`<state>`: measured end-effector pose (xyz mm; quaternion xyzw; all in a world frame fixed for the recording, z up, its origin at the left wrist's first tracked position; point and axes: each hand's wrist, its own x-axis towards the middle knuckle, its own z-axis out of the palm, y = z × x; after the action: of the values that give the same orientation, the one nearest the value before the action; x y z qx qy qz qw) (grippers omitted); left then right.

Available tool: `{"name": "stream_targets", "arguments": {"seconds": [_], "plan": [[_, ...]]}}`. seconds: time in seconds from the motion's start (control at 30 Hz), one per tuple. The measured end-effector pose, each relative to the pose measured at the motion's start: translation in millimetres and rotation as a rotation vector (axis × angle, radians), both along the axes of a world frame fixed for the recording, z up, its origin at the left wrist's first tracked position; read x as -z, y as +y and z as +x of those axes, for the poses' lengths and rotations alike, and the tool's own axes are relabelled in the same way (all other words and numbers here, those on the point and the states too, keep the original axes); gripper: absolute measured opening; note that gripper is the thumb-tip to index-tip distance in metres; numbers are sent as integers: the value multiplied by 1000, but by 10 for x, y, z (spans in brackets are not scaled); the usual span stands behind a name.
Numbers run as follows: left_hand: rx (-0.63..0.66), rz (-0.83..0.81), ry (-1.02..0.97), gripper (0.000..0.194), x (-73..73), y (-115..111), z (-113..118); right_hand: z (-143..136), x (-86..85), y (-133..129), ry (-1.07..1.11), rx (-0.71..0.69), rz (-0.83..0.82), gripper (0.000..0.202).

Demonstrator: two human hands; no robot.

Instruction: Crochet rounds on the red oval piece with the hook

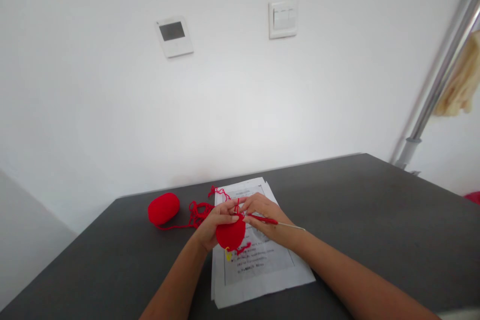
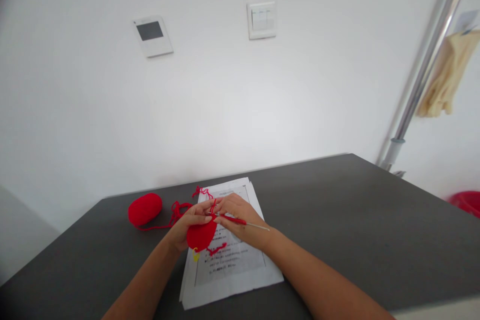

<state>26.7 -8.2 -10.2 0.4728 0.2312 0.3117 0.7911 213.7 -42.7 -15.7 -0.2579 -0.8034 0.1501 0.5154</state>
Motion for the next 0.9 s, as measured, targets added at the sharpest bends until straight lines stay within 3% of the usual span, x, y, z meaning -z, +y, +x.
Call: {"name": "stream_targets", "arguments": {"seconds": [0.33,0.73,0.9], "plan": [[-71,7,26,58,-5,11,-34,32,-35,-4,-99,4,145,6],[-25,41,90,58,-5,86,-173,-57,1,-112,85,44,-91,11],[-48,32,82,52,-15,105,-212,-52,-22,-119,78,-13,-131,12]]}}
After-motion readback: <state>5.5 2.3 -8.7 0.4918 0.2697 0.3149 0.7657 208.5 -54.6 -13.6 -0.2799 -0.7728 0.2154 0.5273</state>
